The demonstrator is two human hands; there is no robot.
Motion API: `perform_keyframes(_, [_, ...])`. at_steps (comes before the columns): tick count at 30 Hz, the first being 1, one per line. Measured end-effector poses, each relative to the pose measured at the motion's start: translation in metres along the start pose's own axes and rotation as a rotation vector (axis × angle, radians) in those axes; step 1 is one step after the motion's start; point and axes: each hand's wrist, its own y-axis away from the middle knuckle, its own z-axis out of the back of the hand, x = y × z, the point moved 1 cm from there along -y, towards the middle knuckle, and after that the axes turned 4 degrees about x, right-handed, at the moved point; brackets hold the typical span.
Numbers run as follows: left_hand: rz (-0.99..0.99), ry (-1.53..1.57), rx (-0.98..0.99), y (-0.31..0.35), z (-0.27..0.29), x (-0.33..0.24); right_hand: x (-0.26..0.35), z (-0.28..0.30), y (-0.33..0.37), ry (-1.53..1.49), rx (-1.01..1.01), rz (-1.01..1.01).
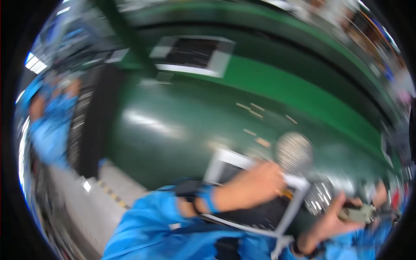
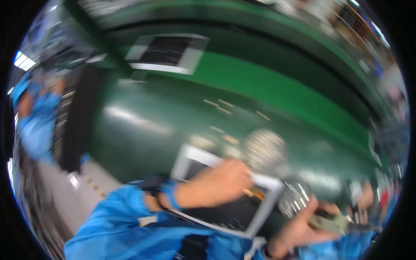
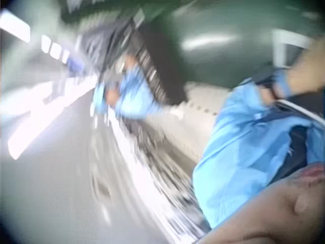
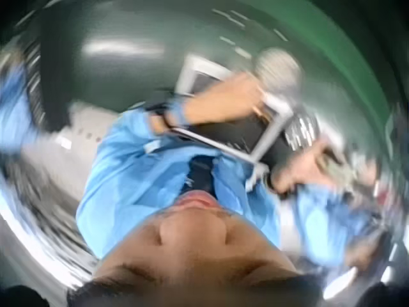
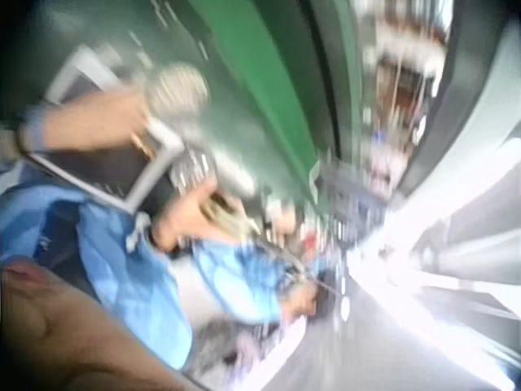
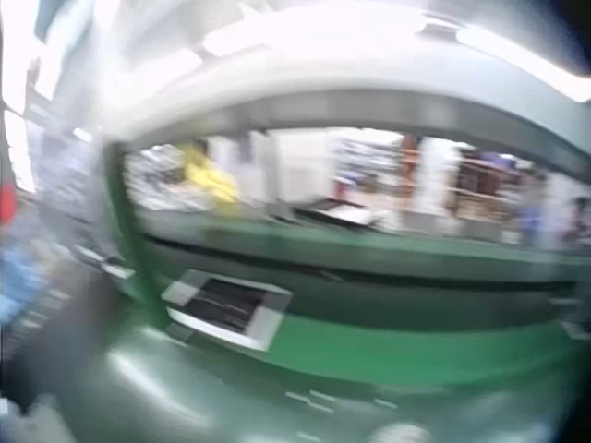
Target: The person drives screws into electronic tablets using an electric screwdriver, places finished tablets onto an upper conveyor shelf, and retrieves new tablet units to repeat the assembly.
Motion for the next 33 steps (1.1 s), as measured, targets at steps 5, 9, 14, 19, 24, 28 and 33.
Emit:
perform_keyframes(5, [0.021, -0.012, 0.024, -0.023, 0.003, 0.003, 0.007, -0.002, -0.004, -0.365, 0.144, -0.021])
perform_keyframes(9, [0.042, -0.001, 0.046, -0.029, -0.018, -0.005, -0.007, 0.010, -0.005, -0.689, 0.157, -0.152])
perform_keyframes(14, [0.057, -0.010, 0.062, -0.032, -0.019, -0.009, -0.028, 0.010, -0.010, -0.808, 0.259, 0.201])
perform_keyframes(19, [0.116, 0.008, 0.096, -0.029, -0.014, -0.010, -0.040, 0.002, -0.002, -0.840, 0.278, 0.227])
perform_keyframes(24, [0.131, 0.031, 0.113, -0.032, -0.022, -0.007, -0.057, 0.008, -0.002, -0.868, 0.428, 0.243])
perform_keyframes(28, [0.125, 0.047, 0.144, -0.037, -0.016, -0.004, -0.050, 0.008, -0.012, -0.851, 0.485, 0.198])
perform_keyframes(33, [0.130, 0.041, 0.161, -0.034, -0.013, 0.001, -0.048, 0.001, -0.003, -0.870, 0.419, 0.192])
